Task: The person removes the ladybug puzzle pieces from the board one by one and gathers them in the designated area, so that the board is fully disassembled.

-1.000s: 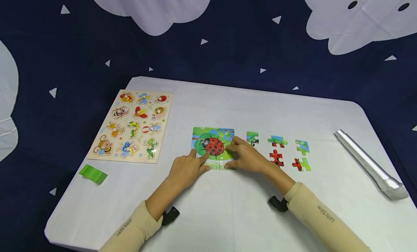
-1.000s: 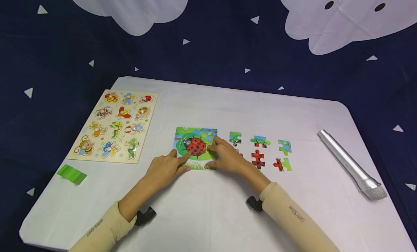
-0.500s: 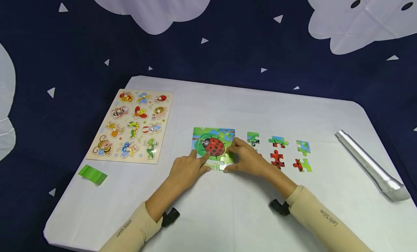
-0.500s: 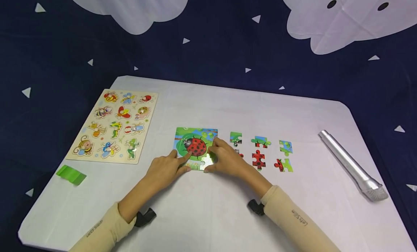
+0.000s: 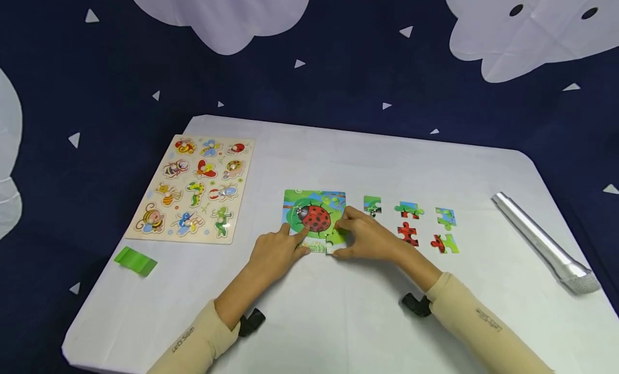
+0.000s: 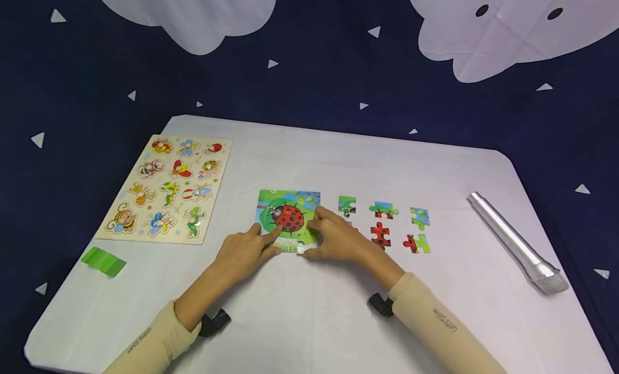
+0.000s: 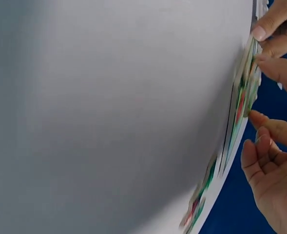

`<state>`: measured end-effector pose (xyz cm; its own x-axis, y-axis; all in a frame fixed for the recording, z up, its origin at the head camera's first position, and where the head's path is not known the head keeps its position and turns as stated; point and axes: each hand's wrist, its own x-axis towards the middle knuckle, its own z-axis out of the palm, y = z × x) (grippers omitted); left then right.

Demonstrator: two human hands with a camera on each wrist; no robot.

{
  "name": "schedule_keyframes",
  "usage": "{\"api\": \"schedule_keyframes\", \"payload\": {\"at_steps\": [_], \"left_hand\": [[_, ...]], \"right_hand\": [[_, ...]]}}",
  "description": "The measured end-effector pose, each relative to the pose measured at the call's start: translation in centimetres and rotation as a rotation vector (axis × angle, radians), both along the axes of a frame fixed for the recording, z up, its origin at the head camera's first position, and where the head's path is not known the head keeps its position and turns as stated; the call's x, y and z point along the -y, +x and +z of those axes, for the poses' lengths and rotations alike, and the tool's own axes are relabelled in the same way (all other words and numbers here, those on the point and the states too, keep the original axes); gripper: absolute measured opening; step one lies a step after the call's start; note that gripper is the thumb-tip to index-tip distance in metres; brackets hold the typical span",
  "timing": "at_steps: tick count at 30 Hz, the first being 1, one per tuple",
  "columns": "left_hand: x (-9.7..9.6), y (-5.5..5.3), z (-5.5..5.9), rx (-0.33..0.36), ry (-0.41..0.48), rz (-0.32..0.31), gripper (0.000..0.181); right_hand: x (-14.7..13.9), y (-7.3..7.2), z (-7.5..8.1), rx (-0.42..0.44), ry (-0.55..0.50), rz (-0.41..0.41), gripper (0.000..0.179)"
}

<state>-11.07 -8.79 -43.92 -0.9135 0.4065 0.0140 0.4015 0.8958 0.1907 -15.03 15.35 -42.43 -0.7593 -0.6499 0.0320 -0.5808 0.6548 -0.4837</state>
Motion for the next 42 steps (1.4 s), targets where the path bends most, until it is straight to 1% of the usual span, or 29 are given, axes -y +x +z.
{"api": "schedule_keyframes", "payload": {"at_steps": [3,6,9,12,15,19,24,27,33,38,42], "left_hand": [[-0.2,0.0,0.0,0.006,0.008,-0.002,0.051],[-0.2,0.0,0.1,0.02,0.015,-0.005,0.051],[-0.1,0.0,0.1,0.033,0.023,-0.002,0.051],[0.1,-0.1,0.2,0.05,0.04,0.011,0.051],[0.3,-0.1,0.3,0.061,0.055,0.027,0.051],[0.6,-0.1,0.4,0.069,0.071,0.04,0.051],[0.4,-0.3,0.5,0.091,0.091,0.047,0.051],[0.1,-0.5,0.5,0.099,0.106,0.043,0.051],[0.3,-0.6,0.5,0.11,0.129,0.042,0.053],[0.9,-0.5,0.6,0.121,0.132,0.04,0.058],[1.6,-0.4,0.7,0.114,0.133,0.056,0.061]], "right_hand": [[-2.0,0.5,0.3,0.021,-0.007,-0.022,0.052],[-4.9,1.4,0.5,0.052,-0.015,-0.055,0.049],[-8.0,2.5,0.7,0.044,-0.019,-0.089,0.046],[-11.0,3.8,0.7,-0.003,0.0,-0.124,0.047],[-13.7,5.0,0.6,-0.069,0.009,-0.148,0.048],[-16.7,6.6,0.5,-0.134,0.01,-0.169,0.048],[-19.4,8.0,0.2,-0.155,0.009,-0.182,0.049],[-20.6,8.5,0.0,-0.164,0.0,-0.19,0.049],[-21.1,8.3,-0.7,-0.131,0.009,-0.209,0.05],[-20.7,8.0,-0.9,-0.144,0.025,-0.2,0.054],[-19.2,7.4,-0.3,-0.142,0.024,-0.197,0.058]]}}
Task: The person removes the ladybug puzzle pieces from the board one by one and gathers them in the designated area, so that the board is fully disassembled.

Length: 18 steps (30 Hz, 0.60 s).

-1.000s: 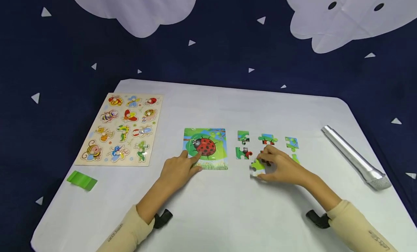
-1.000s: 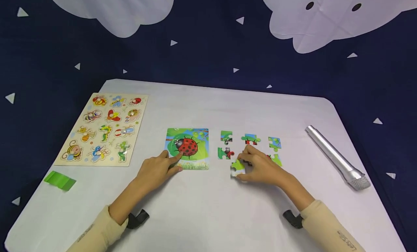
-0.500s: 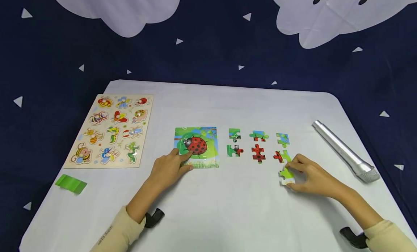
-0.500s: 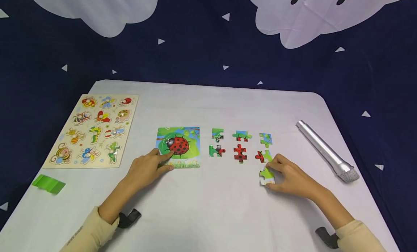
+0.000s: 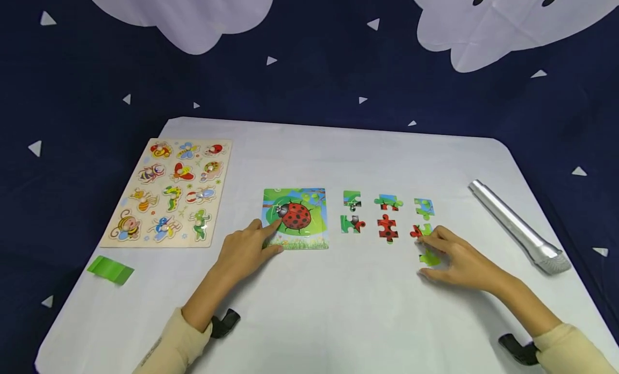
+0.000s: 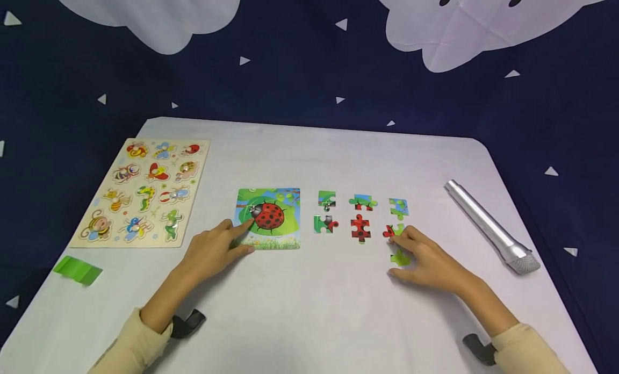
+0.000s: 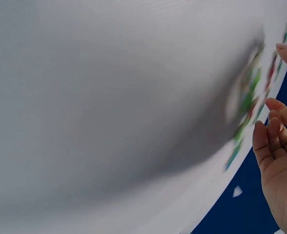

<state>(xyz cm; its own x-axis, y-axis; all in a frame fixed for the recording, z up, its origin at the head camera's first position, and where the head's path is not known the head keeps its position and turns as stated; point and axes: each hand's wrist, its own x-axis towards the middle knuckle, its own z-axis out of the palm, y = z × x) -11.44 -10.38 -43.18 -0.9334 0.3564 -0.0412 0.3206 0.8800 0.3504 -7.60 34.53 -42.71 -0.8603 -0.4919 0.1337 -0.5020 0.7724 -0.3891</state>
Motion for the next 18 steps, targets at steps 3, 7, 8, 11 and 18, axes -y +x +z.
{"api": "schedule_keyframes", "payload": {"at_steps": [3,7,8,11,18], "left_hand": [[0.5,0.2,-0.1,0.001,-0.002,0.007,0.062],[1.0,0.5,-0.3,-0.004,-0.008,0.005,0.061],[1.1,0.5,-0.3,-0.008,-0.011,0.004,0.06],[1.3,0.6,-0.5,-0.022,-0.019,0.007,0.059],[1.3,0.7,-0.7,-0.033,-0.028,0.008,0.058]], "right_hand": [[2.3,-0.9,0.5,0.028,-0.003,0.024,0.057],[6.3,-2.7,1.0,0.085,-0.02,0.075,0.057],[7.4,-3.1,1.1,0.103,-0.029,0.088,0.057],[11.0,-4.4,1.4,0.128,-0.057,0.142,0.053],[18.6,-7.0,1.2,0.1,-0.027,0.243,0.042]]}}
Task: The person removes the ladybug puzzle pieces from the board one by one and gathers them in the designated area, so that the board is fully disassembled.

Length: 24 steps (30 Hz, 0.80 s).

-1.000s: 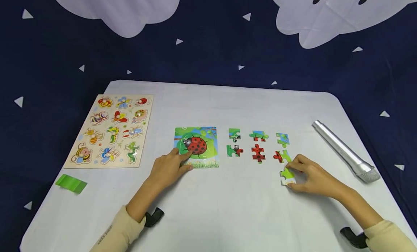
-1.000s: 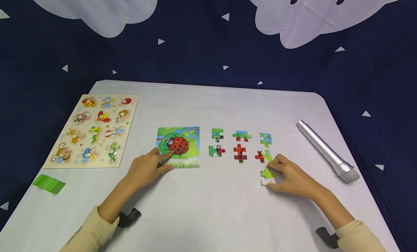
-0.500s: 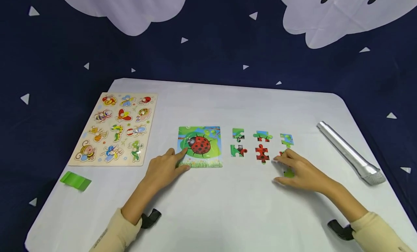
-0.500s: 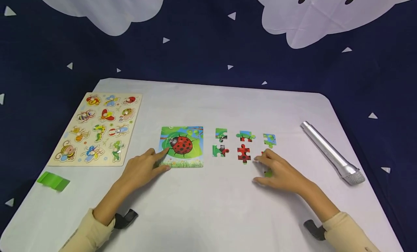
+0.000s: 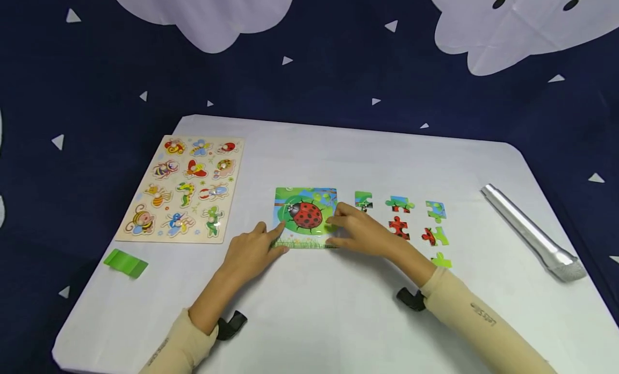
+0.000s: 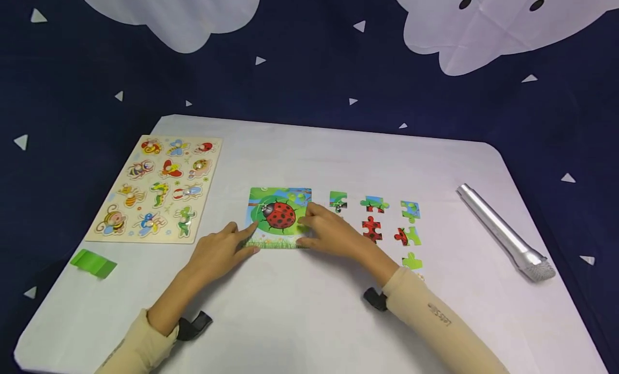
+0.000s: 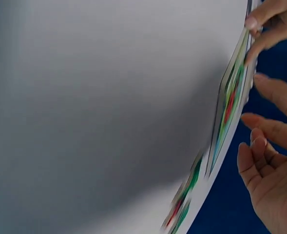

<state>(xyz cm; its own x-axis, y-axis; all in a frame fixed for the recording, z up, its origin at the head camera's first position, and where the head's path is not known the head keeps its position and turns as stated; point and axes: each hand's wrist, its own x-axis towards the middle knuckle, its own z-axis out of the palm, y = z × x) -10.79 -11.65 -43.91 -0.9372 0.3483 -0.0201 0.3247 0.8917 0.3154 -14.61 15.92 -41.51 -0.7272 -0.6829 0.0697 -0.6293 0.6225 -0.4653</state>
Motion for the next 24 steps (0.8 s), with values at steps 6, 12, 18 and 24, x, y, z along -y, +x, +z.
{"api": "schedule_keyframes", "payload": {"at_steps": [6,12,18,24], "left_hand": [[-0.1,0.0,0.0,-0.003,-0.009,-0.006,0.058],[-0.1,0.1,0.3,-0.003,-0.017,-0.016,0.055],[-0.2,0.0,0.2,-0.013,-0.043,-0.03,0.055],[-0.3,0.0,0.1,-0.008,-0.059,-0.028,0.056]], "right_hand": [[3.0,-1.0,-0.5,-0.026,0.042,0.021,0.041],[3.7,-1.1,-0.7,-0.015,0.088,0.022,0.043],[4.1,-1.3,-0.5,-0.04,0.143,0.023,0.041],[4.4,-1.9,-0.4,-0.007,0.169,0.053,0.041]]}}
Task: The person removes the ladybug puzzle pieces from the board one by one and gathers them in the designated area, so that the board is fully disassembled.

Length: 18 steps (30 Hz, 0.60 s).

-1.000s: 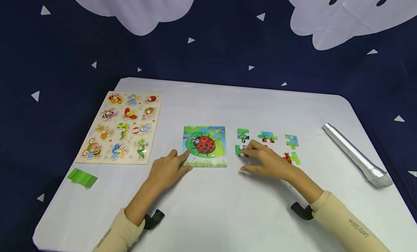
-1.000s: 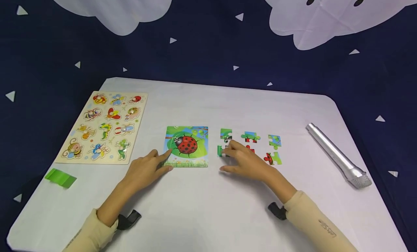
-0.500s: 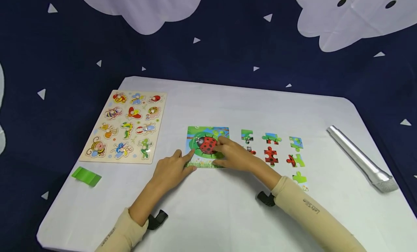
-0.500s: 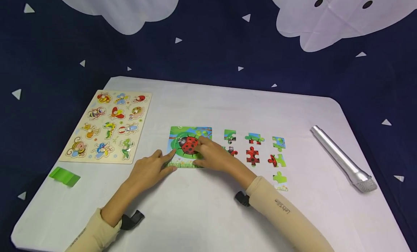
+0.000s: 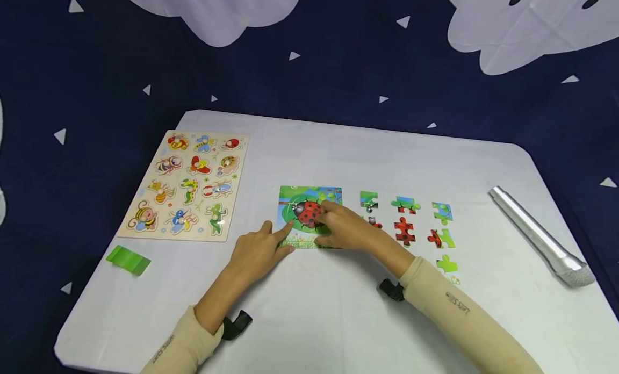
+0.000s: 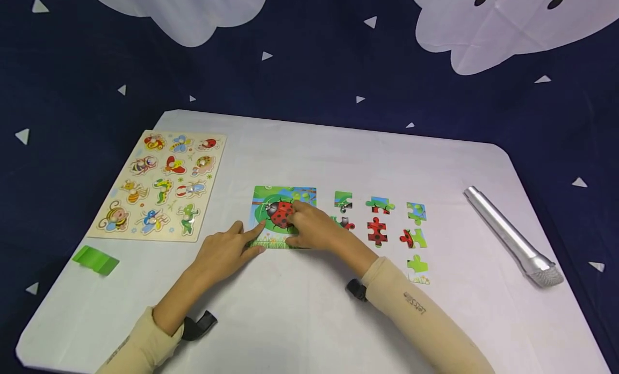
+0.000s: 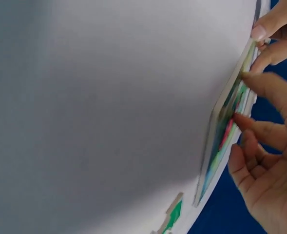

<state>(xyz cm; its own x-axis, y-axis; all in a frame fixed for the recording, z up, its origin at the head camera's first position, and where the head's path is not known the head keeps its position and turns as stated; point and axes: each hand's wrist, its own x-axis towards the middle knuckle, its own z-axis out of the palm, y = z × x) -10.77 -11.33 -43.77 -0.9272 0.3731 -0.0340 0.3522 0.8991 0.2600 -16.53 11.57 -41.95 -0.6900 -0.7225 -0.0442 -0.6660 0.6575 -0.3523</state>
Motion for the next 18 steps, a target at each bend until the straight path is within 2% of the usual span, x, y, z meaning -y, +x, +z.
{"api": "schedule_keyframes", "payload": {"at_steps": [4,11,15,18], "left_hand": [[-0.1,0.0,0.2,0.005,-0.006,0.0,0.056],[-0.2,0.0,0.2,0.014,-0.006,0.01,0.055],[-0.1,0.0,0.1,0.015,-0.002,0.007,0.056],[-0.1,0.0,0.1,0.019,0.003,0.008,0.056]], "right_hand": [[-0.1,0.0,-0.1,-0.024,-0.025,0.008,0.038],[-0.3,0.4,-0.5,-0.172,-0.05,0.016,0.039],[-0.8,0.4,-0.6,-0.143,-0.074,-0.004,0.034],[-1.3,0.3,-0.5,-0.096,-0.086,-0.013,0.037]]}}
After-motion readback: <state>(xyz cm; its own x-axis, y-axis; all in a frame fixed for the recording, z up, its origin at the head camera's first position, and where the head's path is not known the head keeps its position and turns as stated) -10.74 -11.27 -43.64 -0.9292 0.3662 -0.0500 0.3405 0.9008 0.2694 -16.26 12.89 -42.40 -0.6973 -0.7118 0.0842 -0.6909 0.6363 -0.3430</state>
